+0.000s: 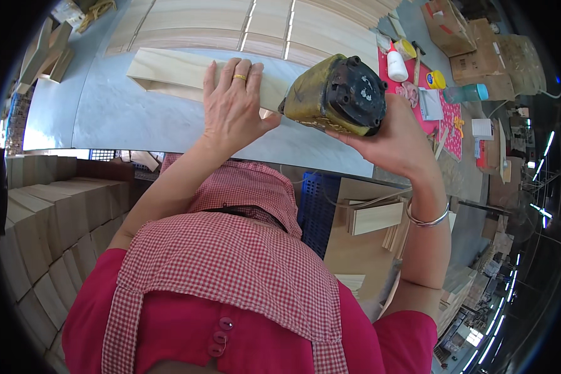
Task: The person assembles small wooden boxes by applying glue to thin wooden strips and attaching them to a frame using a pneumatic nail gun. The person repeatedly picks up strips, applies adhesive, and secures them to the box structure, stacking completed units on a nearby pile.
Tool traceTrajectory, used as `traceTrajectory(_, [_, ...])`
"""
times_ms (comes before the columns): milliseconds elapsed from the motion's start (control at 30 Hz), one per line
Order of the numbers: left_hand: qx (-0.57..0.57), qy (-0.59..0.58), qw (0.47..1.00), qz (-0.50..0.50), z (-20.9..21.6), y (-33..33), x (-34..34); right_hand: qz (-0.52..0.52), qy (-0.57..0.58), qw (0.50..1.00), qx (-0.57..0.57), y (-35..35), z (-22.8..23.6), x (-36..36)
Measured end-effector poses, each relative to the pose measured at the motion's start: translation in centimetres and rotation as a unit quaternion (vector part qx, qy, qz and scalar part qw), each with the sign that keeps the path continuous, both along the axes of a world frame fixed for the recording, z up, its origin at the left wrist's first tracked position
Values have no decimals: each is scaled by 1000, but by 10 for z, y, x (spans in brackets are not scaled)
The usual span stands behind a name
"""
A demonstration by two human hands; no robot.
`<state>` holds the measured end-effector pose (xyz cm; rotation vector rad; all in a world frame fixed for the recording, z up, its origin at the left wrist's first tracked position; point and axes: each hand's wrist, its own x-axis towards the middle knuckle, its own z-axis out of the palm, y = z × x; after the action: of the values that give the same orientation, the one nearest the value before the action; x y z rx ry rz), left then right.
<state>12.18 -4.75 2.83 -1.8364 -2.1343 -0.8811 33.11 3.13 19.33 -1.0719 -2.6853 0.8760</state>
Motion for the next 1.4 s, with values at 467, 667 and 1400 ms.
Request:
traceTrajectory(467, [6,-2,1000,0,-2,1,0,16,-47,999,-2,10,5,-11])
traceTrajectory(667, [8,1,1000,0,-2,2,0,11,-32,999,24,25,9,-11])
traceTrajectory(1400, [1,-4,1000,-2,1,1,-1,-73,-82,994,-1,50,1,-15])
